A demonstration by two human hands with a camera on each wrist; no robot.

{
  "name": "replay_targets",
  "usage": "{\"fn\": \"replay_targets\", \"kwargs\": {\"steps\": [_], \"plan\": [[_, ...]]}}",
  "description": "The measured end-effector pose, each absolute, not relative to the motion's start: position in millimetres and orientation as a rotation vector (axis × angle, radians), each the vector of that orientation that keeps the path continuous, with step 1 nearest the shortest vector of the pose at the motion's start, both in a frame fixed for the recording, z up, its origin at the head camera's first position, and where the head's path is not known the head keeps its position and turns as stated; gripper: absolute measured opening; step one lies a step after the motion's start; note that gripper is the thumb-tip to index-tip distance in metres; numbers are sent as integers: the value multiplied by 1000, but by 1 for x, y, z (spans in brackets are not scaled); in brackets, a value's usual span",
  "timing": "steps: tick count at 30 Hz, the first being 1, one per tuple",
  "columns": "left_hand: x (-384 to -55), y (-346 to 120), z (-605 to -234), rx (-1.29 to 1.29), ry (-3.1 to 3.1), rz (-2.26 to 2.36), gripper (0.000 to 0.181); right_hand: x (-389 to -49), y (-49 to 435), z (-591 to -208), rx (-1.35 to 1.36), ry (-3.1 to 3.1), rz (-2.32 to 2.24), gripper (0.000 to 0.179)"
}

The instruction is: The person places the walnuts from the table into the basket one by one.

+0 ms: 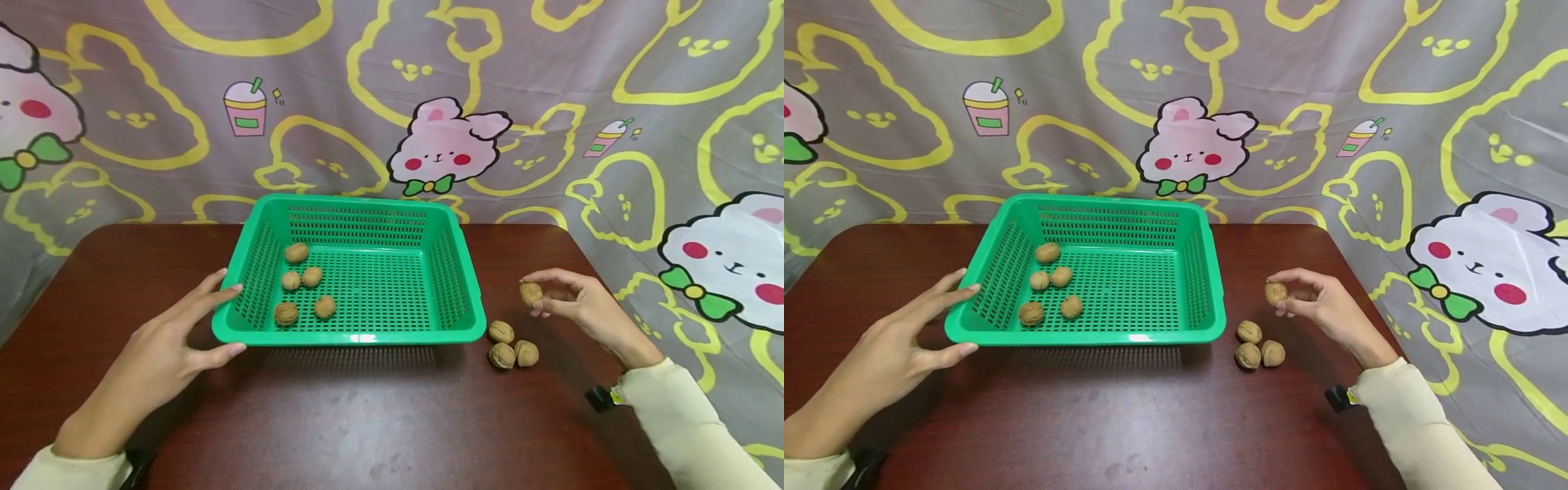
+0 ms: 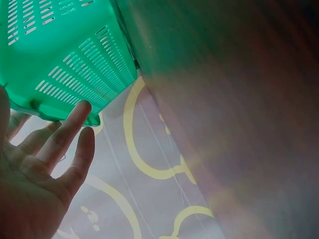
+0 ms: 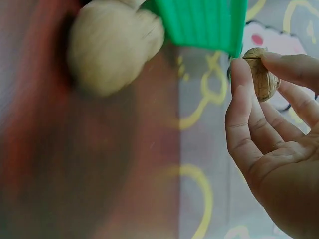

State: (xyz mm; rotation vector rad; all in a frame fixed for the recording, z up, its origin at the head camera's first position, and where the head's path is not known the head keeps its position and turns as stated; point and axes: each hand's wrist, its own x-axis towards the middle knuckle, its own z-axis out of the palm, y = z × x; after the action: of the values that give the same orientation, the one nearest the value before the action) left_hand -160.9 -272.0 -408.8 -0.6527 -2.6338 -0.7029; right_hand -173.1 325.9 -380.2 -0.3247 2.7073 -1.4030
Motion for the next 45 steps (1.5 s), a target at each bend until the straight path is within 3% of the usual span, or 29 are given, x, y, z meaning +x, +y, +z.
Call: {"fn": "replay_targets", "kwargs": {"steps": [14, 24, 39, 45], "plan": [[-161, -271, -409, -618, -2664, -718, 88, -217, 227, -318, -428, 2506, -1518, 35], [-163, -269, -407, -622, -2678, -719, 87, -264, 150, -300, -572, 2289, -1519, 37], [-162, -269, -404, -585, -2721, -738, 87, -325, 75, -341, -483, 2063, -1635, 33], [-159, -272, -405, -571, -2736, -740, 87, -340, 49, -369, -445, 2081, -1553, 40]]}}
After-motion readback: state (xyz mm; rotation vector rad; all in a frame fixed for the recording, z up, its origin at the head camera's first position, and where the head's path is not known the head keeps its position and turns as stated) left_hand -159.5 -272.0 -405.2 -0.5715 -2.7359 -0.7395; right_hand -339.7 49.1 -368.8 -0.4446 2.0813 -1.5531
